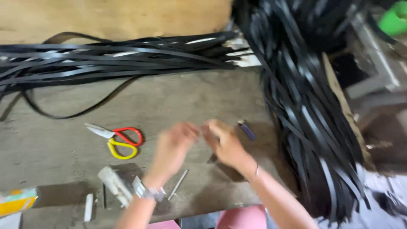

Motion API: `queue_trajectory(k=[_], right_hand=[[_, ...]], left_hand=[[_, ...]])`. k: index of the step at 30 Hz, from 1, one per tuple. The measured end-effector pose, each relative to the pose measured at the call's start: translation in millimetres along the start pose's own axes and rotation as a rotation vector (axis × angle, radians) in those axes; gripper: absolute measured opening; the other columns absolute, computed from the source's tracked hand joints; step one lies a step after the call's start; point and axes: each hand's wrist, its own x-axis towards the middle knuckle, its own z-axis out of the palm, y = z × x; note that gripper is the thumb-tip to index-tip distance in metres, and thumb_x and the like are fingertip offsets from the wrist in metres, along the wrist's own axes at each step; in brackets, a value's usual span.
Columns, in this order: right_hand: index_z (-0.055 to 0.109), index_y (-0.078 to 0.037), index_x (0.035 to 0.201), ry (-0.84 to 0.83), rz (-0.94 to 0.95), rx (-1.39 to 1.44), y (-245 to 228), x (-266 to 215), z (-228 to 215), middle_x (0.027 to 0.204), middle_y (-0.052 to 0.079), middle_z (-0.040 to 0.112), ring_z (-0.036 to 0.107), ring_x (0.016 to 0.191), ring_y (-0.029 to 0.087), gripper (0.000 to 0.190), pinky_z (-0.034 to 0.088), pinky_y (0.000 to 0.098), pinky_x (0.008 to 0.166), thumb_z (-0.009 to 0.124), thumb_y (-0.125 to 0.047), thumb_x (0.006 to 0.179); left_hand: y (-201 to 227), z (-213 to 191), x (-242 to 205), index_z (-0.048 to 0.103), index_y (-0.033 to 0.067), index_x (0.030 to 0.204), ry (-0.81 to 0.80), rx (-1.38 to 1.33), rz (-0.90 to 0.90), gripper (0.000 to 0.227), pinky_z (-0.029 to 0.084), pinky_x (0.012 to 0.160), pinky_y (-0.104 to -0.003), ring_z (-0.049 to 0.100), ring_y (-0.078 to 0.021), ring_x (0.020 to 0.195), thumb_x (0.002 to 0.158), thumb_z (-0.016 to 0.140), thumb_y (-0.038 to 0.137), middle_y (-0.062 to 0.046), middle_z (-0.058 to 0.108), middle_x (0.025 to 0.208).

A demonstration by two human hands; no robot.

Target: Using a hammer and a metal punch tool to create a series of holes in a long leather strap.

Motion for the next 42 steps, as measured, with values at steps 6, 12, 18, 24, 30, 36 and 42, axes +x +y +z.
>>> queue_trajectory(k=[6,12,18,24,30,36,42], right_hand=[[0.073,-0.015,0.089,0.176,0.295,0.184,-17,-136,-32,0.078,0.002,0.071,0.071,0.072,0.026,0.011,0.056,0.0329,0.069,0.071,-0.004,0.089],[0.075,-0.012,0.098,0.358,0.385,-0.005,-32,-213,-69,0.077,0.002,0.068,0.067,0.068,0.023,0.009,0.054,0.0295,0.06,0.069,-0.006,0.093],[0.075,-0.011,0.098,0.568,0.361,-0.175,-28,-244,-99,0.089,0.005,0.073,0.066,0.077,0.028,0.016,0.056,0.0344,0.074,0.068,0.001,0.089],[0.069,-0.006,0.109,0.74,0.387,-0.516,-7,-273,-121,0.11,0.013,0.062,0.061,0.104,0.036,0.031,0.05,0.0454,0.092,0.07,0.008,0.082],[0.061,-0.006,0.125,0.794,0.568,-0.637,22,-305,-128,0.12,0.012,0.056,0.059,0.107,0.032,0.036,0.049,0.0427,0.091,0.066,0.002,0.091],[0.062,-0.007,0.127,0.771,0.653,-0.653,48,-328,-121,0.111,0.01,0.06,0.069,0.088,0.026,0.038,0.053,0.0411,0.08,0.072,-0.005,0.091],[0.066,-0.007,0.124,0.808,0.636,-0.528,42,-327,-111,0.102,0.007,0.056,0.067,0.07,0.023,0.042,0.055,0.0326,0.062,0.075,0.001,0.084]], left_hand=[[-44,91,-85,0.082,0.0155,0.099,-0.265,0.177,0.009,0.021,0.06,0.071,-0.029,0.076,-0.0198,0.076,0.094,0.063,0.023,-0.007,0.078,0.085],[-94,137,-117,0.079,0.0198,0.104,-0.449,0.268,0.188,0.021,0.061,0.075,-0.033,0.078,-0.0229,0.084,0.098,0.059,0.022,-0.003,0.081,0.092],[-116,152,-122,0.076,0.0243,0.104,-0.426,0.498,0.575,0.018,0.059,0.071,-0.032,0.074,-0.0209,0.08,0.097,0.065,0.011,0.003,0.076,0.09],[-117,151,-124,0.076,0.0188,0.106,-0.374,0.46,0.534,0.017,0.059,0.062,-0.035,0.072,-0.0242,0.07,0.099,0.062,0.011,-0.005,0.075,0.08],[-126,159,-130,0.076,0.0239,0.105,-0.276,0.546,0.729,0.018,0.059,0.064,-0.031,0.07,-0.019,0.068,0.1,0.063,0.013,0.002,0.072,0.081],[-126,155,-132,0.075,0.0227,0.104,-0.287,0.564,0.759,0.016,0.059,0.065,-0.031,0.072,-0.02,0.072,0.1,0.063,0.013,0.001,0.071,0.081],[-120,156,-131,0.076,0.0195,0.102,-0.3,0.489,0.681,0.015,0.057,0.061,-0.03,0.067,-0.0194,0.065,0.099,0.065,0.01,-0.002,0.068,0.075]])
